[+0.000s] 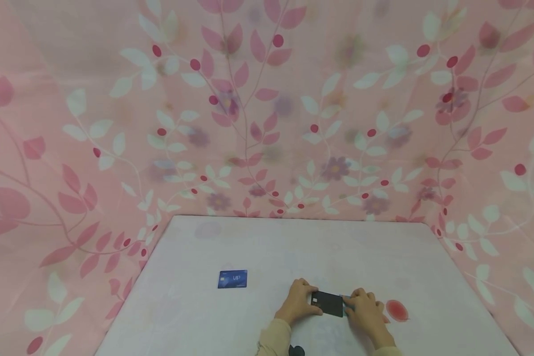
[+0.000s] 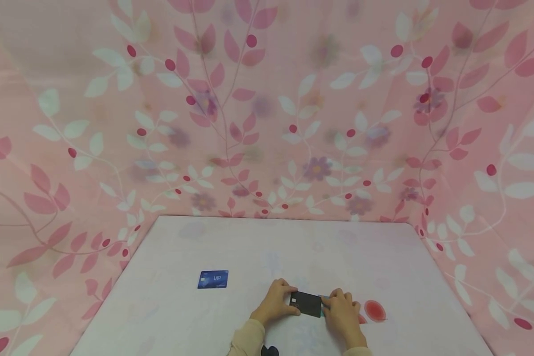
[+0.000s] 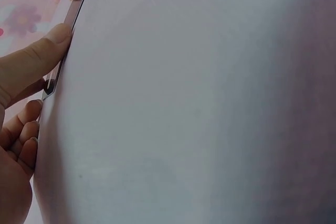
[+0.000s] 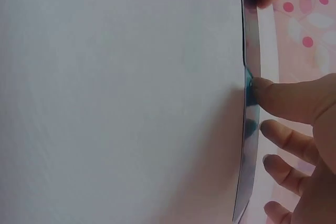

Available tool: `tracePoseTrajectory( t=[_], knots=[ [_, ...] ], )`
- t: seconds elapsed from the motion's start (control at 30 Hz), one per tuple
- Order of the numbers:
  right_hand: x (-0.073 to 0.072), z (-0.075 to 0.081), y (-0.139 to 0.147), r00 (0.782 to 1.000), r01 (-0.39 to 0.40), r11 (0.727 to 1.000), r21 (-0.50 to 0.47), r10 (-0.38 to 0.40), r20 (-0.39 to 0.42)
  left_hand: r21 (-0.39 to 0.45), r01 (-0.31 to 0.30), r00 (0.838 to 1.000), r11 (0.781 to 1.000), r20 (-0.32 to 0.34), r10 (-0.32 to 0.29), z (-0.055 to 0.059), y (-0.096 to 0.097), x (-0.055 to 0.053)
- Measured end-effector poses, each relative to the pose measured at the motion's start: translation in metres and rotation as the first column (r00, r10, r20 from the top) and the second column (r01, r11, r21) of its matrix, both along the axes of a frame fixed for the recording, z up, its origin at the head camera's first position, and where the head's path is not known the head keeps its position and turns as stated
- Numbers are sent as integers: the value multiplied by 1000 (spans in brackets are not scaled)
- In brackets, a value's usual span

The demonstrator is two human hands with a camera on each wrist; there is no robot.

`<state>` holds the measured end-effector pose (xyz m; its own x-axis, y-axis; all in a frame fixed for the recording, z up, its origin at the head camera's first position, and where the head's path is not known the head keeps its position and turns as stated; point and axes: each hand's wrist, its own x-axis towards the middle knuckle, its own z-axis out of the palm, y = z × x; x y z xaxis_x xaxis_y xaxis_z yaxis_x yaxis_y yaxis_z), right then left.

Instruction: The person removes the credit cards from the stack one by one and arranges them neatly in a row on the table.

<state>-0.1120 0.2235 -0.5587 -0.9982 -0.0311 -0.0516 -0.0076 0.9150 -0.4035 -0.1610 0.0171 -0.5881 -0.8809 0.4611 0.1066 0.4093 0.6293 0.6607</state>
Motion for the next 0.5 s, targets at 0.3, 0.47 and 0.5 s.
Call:
tracePoseTrajectory(
  t=[0.3, 0.47, 0.5],
  knots=[
    [0, -3, -5, 998, 31, 1000, -6, -31, -53, -2, -14, 999, 1000, -44, 14, -2, -1, -1],
    [1, -3, -7, 997, 42, 999, 7, -42, -61, 0, -37, 999, 999, -17, 37, -4, -2, -2],
    [1, -3, -8, 997, 43, 999, 8, -43, -62, -3, -38, 999, 999, -18, 38, -4, -2, -2]
  ],
)
